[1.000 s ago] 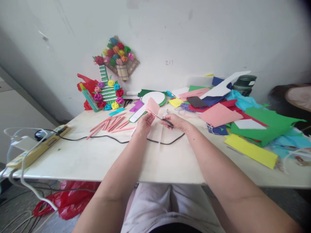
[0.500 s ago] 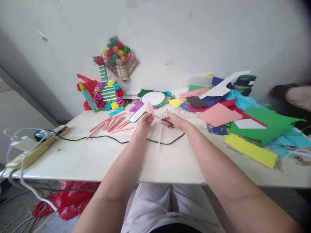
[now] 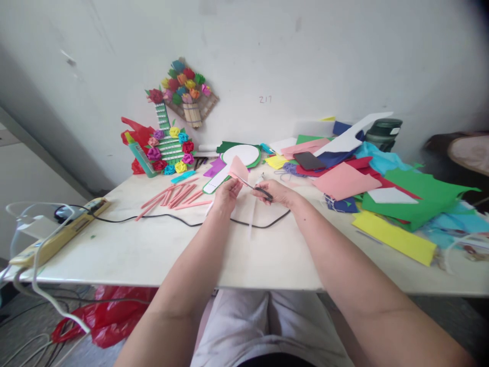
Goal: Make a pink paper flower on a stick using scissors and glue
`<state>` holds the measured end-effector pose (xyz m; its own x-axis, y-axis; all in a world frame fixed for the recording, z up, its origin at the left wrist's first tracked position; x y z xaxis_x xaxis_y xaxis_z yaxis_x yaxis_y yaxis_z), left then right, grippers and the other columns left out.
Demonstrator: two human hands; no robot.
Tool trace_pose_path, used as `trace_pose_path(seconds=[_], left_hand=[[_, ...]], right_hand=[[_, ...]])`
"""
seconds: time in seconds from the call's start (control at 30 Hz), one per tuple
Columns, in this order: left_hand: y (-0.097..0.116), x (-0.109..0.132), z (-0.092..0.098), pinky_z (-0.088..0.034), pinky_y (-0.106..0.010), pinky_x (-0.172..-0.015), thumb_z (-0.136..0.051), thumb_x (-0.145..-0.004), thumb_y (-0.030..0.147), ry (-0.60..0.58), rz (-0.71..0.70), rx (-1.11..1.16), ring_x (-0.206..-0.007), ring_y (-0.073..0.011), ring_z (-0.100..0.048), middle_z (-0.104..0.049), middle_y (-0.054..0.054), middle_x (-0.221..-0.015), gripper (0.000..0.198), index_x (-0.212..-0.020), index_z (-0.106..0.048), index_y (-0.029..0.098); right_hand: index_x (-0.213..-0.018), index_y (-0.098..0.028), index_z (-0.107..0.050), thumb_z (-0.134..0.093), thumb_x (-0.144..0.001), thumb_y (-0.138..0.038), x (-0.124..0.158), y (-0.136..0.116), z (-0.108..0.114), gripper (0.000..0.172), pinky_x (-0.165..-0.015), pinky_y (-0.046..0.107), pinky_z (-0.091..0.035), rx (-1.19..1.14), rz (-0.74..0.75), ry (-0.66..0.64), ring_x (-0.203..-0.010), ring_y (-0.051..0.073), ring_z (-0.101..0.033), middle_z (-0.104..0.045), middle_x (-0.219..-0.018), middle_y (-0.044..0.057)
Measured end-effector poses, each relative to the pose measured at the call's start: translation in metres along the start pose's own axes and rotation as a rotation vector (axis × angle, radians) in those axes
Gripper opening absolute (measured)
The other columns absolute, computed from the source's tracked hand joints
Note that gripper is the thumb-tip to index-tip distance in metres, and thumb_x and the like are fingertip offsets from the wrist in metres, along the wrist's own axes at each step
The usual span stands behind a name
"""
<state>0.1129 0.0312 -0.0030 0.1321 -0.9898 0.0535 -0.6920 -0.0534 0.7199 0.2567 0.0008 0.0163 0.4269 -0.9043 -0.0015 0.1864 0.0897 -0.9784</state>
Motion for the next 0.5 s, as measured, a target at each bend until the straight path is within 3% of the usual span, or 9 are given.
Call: trace_pose_path(seconds=[0.5], left_hand=[[0.0005,0.0045,-0.0046,-0.052,-0.023,-0.072,-0.058,-0.064,-0.001,-0.019,0.001,-0.006,-0.057,-0.0085,-0.061,-0.061,-0.001,-0.058,0.013,-0.061,-0.058,0.012]], right_hand=[[-0.069,-0.014,-0.051,-0.068,-0.069,-0.039,-0.0021,0.0038,0.0017,0.03,-0.036,0.016,-0.033,0.046,-0.003,0.013,-0.037,0.004,-0.04,-0.047,-0.046,-0.006]])
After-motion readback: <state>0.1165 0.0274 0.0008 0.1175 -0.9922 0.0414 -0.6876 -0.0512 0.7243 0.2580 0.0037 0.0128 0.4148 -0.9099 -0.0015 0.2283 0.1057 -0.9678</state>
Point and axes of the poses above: each hand's wrist, its own x-axis away from the middle knuckle, its own z-axis out of the back of the hand, y = z × x, the point moved 7 cm from there along -x, towards the middle knuckle
